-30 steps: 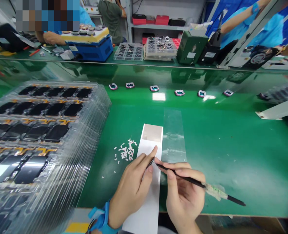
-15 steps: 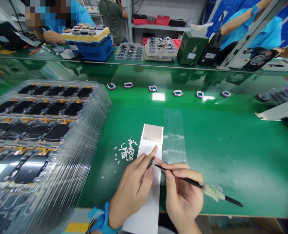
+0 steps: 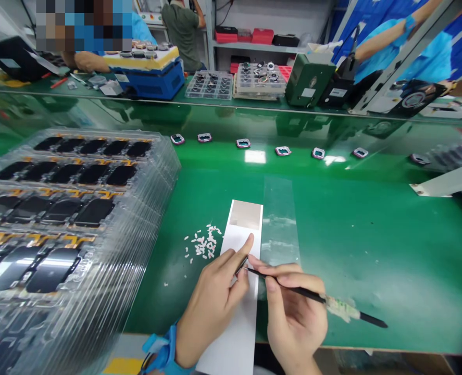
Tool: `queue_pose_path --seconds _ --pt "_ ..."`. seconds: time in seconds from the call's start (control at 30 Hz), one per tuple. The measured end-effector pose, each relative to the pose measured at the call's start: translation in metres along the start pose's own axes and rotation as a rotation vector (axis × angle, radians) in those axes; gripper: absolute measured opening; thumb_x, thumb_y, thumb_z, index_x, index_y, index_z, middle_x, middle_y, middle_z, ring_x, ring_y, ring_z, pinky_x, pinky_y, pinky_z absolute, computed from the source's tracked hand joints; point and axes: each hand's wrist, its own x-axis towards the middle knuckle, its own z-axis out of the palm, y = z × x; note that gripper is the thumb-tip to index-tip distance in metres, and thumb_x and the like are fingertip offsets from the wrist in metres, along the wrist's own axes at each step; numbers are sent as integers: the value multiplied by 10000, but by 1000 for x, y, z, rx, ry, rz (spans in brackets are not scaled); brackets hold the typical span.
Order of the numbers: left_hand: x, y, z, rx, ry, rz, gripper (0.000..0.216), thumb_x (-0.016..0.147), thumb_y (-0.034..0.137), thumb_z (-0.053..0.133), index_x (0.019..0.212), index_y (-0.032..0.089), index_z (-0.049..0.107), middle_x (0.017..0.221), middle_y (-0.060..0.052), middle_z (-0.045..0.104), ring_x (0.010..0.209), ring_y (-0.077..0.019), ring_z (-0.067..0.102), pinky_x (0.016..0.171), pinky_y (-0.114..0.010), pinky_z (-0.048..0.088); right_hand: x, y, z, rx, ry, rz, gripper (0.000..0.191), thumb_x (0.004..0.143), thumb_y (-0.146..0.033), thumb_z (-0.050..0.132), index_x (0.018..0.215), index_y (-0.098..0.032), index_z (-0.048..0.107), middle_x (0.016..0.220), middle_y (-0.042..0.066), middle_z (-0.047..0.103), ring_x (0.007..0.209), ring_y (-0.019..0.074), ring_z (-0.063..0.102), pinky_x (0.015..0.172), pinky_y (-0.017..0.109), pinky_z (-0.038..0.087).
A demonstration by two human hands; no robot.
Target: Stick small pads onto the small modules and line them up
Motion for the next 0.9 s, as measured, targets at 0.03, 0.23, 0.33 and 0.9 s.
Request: queue_pose_path --seconds 0.03,0.23,0.33,0.9 --pt "0 0 0 -1 -2 0 560 993 139 378 1538 266 365 885 -20 605 721 -155 559 680 -257 480 -1 1 0 -3 -4 0 353 888 91 485 1056 -213 547 990 33 690 1032 169 707 892 349 638" --pt "-1 0 0 -10 -29 -43 511 1017 195 368 1523 266 391 948 -42 637 813 -178 617 737 -287 496 -1 2 2 -15 11 -8 337 900 75 487 1055 -219 542 984 26 686 984 163 713 864 341 632" --pt "-3 2 -2 -80 -23 -85 462 1044 258 358 1503 257 409 1152 -81 665 1036 -212 641 907 -324 496 9 -1 -5 -25 50 28 250 941 -6 486 1028 -229 558 958 20 659 956 171 708 854 357 613" --pt "-49 36 -58 54 441 239 503 974 190 549 1443 365 500 1144 -57 705 992 -206 677 837 -301 572 233 85 35 -979 -457 344 227 928 -342 627 839 -134 652 787 13 653 718 158 627 664 289 515"
